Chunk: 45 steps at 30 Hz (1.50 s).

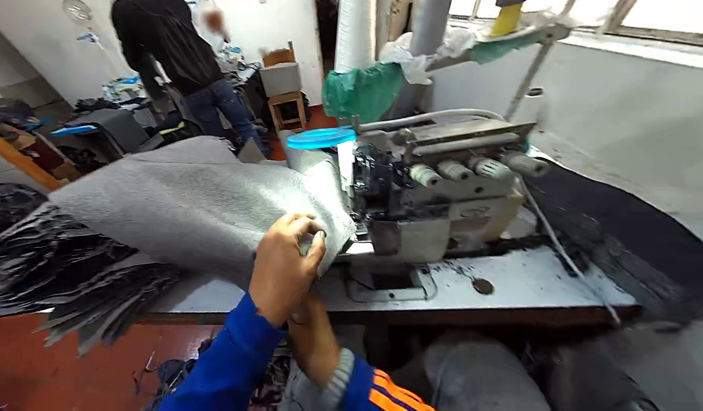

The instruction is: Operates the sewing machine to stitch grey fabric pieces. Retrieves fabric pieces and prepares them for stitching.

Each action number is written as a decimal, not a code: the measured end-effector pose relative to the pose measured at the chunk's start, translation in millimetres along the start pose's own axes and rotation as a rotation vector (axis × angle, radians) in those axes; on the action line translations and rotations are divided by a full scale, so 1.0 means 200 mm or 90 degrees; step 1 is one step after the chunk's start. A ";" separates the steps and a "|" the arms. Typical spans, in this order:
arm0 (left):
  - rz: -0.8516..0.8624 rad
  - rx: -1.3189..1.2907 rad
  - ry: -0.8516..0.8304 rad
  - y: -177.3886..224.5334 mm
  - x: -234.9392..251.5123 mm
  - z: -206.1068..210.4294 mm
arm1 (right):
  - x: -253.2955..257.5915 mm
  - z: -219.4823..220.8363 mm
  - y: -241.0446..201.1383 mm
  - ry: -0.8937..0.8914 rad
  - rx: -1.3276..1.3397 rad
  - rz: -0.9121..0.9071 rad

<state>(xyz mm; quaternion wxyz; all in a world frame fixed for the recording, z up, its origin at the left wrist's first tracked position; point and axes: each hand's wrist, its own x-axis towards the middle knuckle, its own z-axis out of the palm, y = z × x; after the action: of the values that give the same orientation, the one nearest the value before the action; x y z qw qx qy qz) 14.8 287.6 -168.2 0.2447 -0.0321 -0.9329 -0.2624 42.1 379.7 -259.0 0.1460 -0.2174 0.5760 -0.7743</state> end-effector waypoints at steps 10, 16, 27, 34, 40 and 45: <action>0.225 0.124 0.016 -0.21 -0.12 0.09 | -0.22 -0.91 -0.22 0.140 -0.577 -0.184; 0.239 0.002 0.069 -0.22 0.07 0.26 | 0.26 -1.74 -0.75 0.459 -0.860 0.046; 0.232 0.018 -0.211 -0.25 0.26 0.13 | 0.36 -1.79 -0.79 0.366 -0.940 0.076; 0.242 -0.343 -0.296 -0.20 0.34 0.01 | -0.22 -1.07 -0.63 0.295 -0.511 -0.260; 0.287 -0.288 -0.168 -0.02 0.20 -0.04 | 0.04 -0.45 -0.26 0.248 -0.358 -0.248; 0.194 -0.289 -0.137 -0.07 0.16 -0.04 | 0.10 -0.32 -0.22 0.204 -0.091 -0.241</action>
<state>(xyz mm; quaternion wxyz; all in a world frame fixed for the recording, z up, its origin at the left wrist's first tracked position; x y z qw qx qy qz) -12.0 268.5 -154.0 0.1674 -0.2536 -0.8555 -0.4193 -5.5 436.1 -229.7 -0.1104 -0.2060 0.5941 -0.7697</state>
